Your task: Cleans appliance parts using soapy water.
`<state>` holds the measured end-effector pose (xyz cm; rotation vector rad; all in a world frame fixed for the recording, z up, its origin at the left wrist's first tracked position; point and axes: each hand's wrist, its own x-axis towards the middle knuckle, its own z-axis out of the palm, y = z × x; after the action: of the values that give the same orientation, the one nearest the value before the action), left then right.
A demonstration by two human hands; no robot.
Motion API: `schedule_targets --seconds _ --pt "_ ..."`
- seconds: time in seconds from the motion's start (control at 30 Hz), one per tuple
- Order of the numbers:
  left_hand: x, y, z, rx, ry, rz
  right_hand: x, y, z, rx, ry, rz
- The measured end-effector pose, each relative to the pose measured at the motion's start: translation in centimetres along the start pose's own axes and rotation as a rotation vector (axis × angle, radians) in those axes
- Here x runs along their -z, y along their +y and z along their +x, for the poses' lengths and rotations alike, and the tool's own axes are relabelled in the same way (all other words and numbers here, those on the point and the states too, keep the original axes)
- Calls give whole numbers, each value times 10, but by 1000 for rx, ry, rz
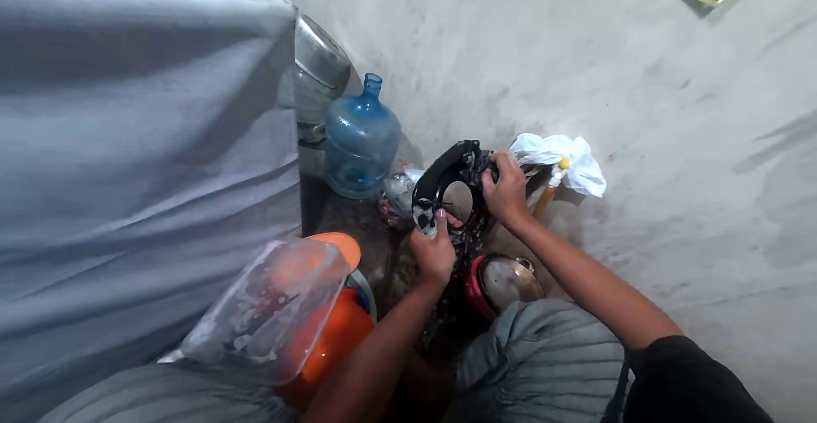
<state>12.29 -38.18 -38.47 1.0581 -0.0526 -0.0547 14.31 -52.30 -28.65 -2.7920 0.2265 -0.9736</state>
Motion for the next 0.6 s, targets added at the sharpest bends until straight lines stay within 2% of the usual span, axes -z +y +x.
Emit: schedule_targets --seconds 0.1,0.23,0.3,0.43,0.6 --pt "-3 -1 -3 5 -13 -9 8 -2 10 -144 35 9" --pt "0 0 0 -34 -46 40 8 8 13 -135 63 0" --pt "6 2 5 -43 -46 60 6 14 11 -158 -46 -49" --pt "20 18 18 -19 17 131 3 28 1 -299 -381 -135" --pt "20 20 22 -60 64 57 7 31 2 -355 -448 -131"
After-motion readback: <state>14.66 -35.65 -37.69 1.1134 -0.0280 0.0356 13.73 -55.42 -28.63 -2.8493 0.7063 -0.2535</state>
